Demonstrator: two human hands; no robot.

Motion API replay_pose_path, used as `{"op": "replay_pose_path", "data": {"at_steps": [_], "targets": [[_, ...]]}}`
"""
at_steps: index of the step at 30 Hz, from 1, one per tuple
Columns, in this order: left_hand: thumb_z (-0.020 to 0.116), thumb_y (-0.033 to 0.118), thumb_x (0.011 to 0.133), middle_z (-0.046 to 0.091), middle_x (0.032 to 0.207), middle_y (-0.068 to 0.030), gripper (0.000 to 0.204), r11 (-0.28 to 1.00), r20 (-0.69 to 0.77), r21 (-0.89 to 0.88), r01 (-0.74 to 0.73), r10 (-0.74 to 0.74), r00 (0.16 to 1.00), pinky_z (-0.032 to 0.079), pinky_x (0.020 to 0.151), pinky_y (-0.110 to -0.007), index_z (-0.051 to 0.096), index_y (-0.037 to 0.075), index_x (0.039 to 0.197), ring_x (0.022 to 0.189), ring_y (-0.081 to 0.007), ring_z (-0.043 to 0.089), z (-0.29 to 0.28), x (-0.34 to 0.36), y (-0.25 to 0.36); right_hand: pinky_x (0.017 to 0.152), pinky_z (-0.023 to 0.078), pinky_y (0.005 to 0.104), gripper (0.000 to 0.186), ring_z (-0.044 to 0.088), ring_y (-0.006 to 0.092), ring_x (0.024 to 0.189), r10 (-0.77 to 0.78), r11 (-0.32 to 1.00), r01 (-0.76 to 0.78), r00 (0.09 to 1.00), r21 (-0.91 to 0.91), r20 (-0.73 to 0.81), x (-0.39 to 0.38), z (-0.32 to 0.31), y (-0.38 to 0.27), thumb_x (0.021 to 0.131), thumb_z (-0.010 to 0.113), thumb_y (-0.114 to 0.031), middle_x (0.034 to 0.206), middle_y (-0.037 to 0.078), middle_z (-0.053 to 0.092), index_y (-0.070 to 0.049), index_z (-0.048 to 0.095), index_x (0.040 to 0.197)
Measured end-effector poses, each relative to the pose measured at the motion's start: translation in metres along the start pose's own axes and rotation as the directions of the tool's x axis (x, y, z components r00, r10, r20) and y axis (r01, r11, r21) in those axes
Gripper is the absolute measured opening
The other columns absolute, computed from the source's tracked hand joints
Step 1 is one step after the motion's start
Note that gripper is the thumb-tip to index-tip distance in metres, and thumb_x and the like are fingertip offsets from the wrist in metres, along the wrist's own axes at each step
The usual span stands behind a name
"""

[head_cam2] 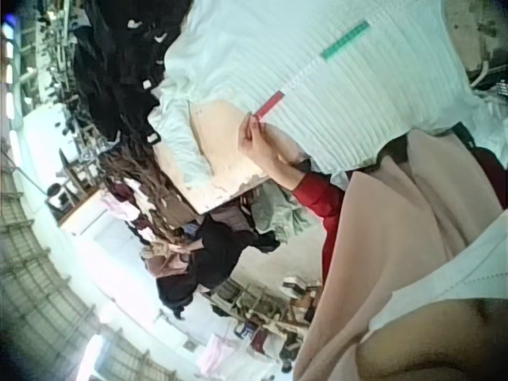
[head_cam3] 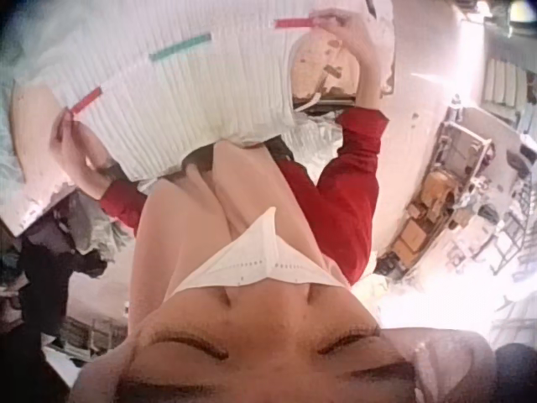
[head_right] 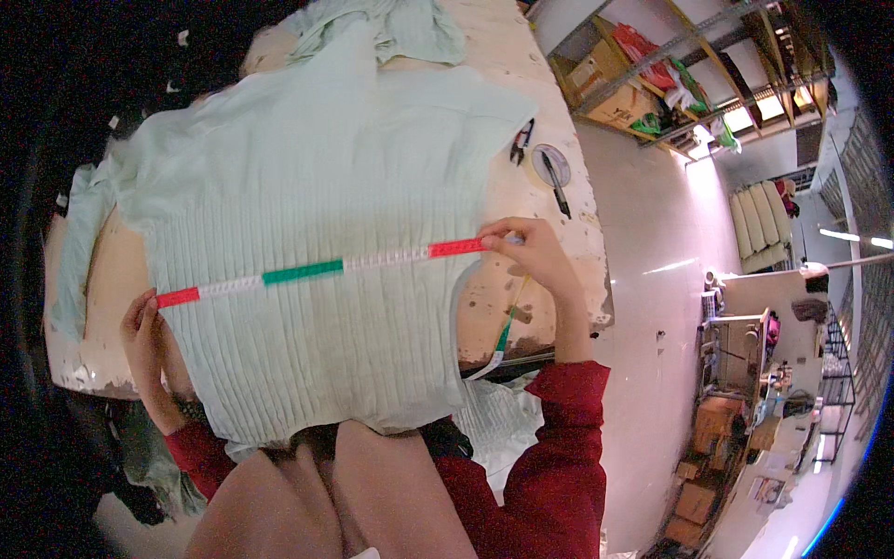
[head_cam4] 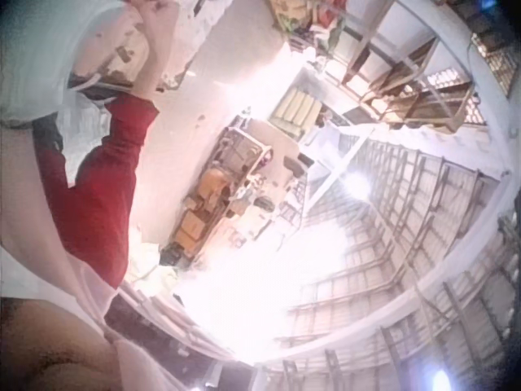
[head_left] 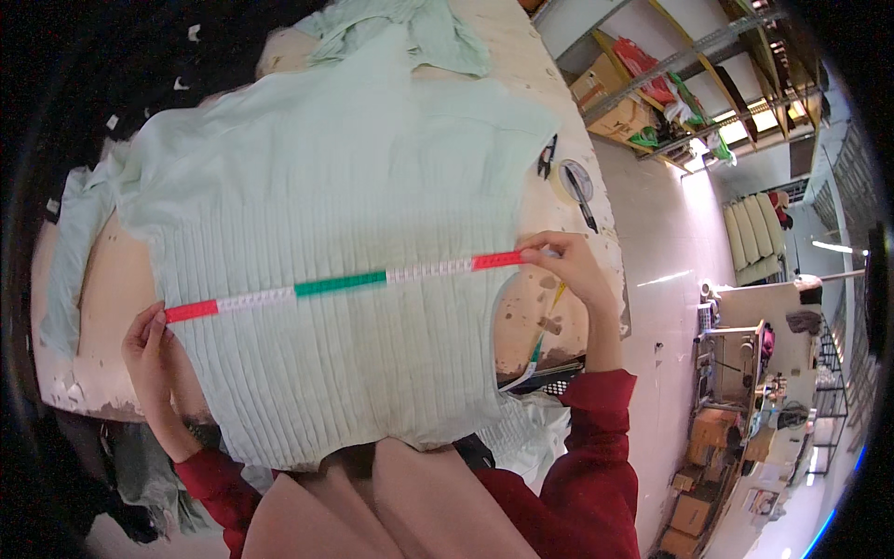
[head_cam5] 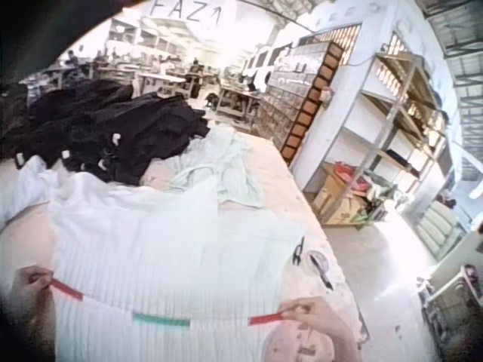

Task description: The person measures a light green garment on a table using a measuring tape, marks it with a black marker, and repeatedly folds and unfolds it to check dimensions. The person handles the garment by hand and uses a measuring tape and marker throughout.

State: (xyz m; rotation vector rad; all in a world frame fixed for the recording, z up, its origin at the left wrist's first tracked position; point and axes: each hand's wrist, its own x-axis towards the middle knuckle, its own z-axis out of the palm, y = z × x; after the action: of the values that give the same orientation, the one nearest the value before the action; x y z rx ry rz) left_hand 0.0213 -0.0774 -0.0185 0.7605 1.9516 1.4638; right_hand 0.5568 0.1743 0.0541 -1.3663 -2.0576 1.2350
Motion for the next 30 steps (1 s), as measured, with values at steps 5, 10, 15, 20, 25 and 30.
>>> {"op": "replay_pose_path", "data": {"at_steps": [5,10,15,20,25,30], "targets": [[0.063,0.017,0.093,0.062,0.090,0.0021,0.026,0.998,0.008,0.061,0.011,-0.012,1.000,0.042,0.073,-0.019,0.065,-0.001,0.112,0.081,-0.0048,0.053,0.001,0.003,0.000,0.059,0.040,0.0216,0.023,0.052,0.0064,0.068,0.141,0.984,-0.143,0.990,0.104,0.024,-0.005,0.003,0.021,0.084,0.071,-0.025,0.075,-0.004,0.062,-0.006,0.071,0.096],[0.064,0.020,0.093,0.061,0.090,0.0032,0.029,0.997,-0.019,0.044,0.060,-0.059,0.998,0.042,0.073,-0.020,0.065,-0.001,0.113,0.081,-0.0053,0.052,0.000,-0.005,0.009,0.060,0.040,0.0229,0.028,0.051,0.0061,0.067,0.280,0.959,-0.275,0.957,0.071,-0.076,0.001,0.013,0.002,0.084,0.071,-0.029,0.073,-0.001,0.062,-0.001,0.071,0.091],[0.064,0.020,0.093,0.060,0.091,0.0037,0.029,0.998,-0.006,0.023,0.057,-0.057,0.998,0.041,0.072,-0.017,0.064,0.000,0.114,0.080,-0.0040,0.051,-0.003,0.002,-0.003,0.060,0.046,0.0291,0.036,0.061,0.0147,0.064,0.221,0.971,-0.237,0.941,-0.034,-0.257,0.010,0.034,0.020,0.082,0.069,-0.036,0.067,0.010,0.065,-0.001,0.071,0.088],[0.065,0.018,0.092,0.061,0.092,0.0029,0.028,0.997,-0.013,-0.033,0.072,-0.072,0.997,0.042,0.070,-0.016,0.065,0.000,0.114,0.079,-0.0037,0.052,-0.005,0.001,-0.006,0.064,0.049,0.0319,0.030,0.066,0.0242,0.068,0.155,0.952,-0.256,0.877,-0.170,-0.455,0.007,0.046,0.013,0.082,0.065,-0.030,0.073,0.011,0.069,-0.002,0.069,0.090],[0.066,0.016,0.092,0.061,0.093,0.0026,0.027,0.994,-0.085,-0.067,0.083,-0.089,0.992,0.044,0.070,-0.017,0.066,0.000,0.113,0.080,-0.0033,0.053,0.003,-0.004,0.004,0.061,0.046,0.0316,0.033,0.058,0.0202,0.061,0.047,0.955,-0.171,0.895,-0.244,-0.444,0.002,0.045,0.014,0.087,0.064,-0.030,0.070,0.011,0.064,0.003,0.066,0.089],[0.065,0.015,0.092,0.062,0.093,0.0029,0.027,0.993,-0.037,-0.086,0.083,-0.087,0.996,0.044,0.071,-0.017,0.065,0.000,0.114,0.079,-0.0029,0.053,-0.002,-0.003,0.001,0.060,0.044,0.0347,0.042,0.056,0.0238,0.058,0.332,0.930,-0.350,0.931,-0.114,-0.150,-0.009,0.026,-0.006,0.082,0.068,-0.042,0.065,0.012,0.060,0.000,0.066,0.082]]}}
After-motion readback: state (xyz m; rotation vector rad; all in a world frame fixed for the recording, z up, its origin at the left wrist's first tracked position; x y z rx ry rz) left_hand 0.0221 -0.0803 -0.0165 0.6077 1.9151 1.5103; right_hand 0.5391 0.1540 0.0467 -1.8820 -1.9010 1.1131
